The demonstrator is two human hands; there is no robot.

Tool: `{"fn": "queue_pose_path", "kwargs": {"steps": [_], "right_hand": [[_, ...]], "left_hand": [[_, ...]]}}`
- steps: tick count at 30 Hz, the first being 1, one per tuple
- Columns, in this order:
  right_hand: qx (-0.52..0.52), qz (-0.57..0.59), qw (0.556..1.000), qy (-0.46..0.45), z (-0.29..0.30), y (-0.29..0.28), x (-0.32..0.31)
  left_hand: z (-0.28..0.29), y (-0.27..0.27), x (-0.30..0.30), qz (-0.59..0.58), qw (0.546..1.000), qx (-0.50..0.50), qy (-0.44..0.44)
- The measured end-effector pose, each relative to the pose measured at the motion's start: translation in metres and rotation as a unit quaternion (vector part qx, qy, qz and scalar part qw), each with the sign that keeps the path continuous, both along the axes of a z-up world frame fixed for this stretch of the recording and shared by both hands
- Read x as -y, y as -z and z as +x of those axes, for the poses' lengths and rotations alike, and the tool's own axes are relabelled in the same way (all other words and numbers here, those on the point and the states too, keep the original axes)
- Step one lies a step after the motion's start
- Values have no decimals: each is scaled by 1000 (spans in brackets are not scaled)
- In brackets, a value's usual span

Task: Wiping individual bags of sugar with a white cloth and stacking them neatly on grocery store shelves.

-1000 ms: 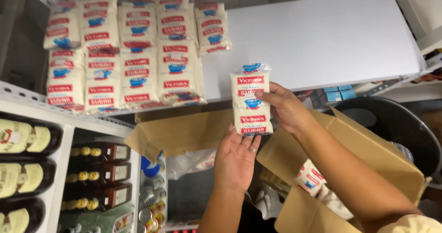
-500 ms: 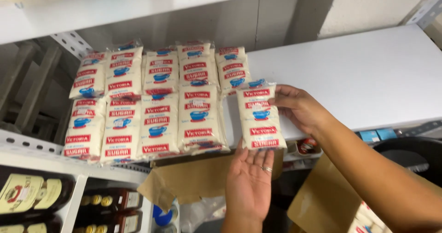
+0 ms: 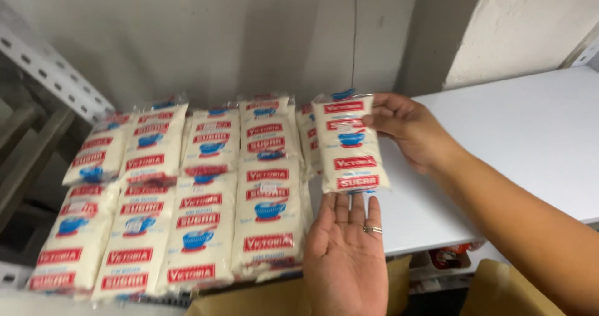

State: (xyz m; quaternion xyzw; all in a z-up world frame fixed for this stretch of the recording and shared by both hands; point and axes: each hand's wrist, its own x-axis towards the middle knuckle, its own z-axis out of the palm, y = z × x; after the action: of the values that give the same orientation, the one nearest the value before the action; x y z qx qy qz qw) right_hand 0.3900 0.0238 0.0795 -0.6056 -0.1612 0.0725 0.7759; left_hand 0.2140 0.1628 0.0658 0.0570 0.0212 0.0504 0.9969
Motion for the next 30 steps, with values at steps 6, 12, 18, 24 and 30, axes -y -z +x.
{"fn": "queue_pose_path", "kwargs": {"steps": [6,12,18,24,30], "right_hand": [[5,45,997,55,45,16,-44],[2,-3,997,81,57,30,-59],[-15,17,997,67,62,36,-69],[16,-33,992,124,51,29,-78],[5,-113,989,97,54,28,-76]], "left_hand": [[32,-30,-2,46,998,-43,-25],[53,-21,-7,31,996,-78,-24],[43,-36,-5,49,996,-38,-71],[50,-18,-6,35,995,-16,-96],[43,-39,-4,61,992,-64,-93]]}}
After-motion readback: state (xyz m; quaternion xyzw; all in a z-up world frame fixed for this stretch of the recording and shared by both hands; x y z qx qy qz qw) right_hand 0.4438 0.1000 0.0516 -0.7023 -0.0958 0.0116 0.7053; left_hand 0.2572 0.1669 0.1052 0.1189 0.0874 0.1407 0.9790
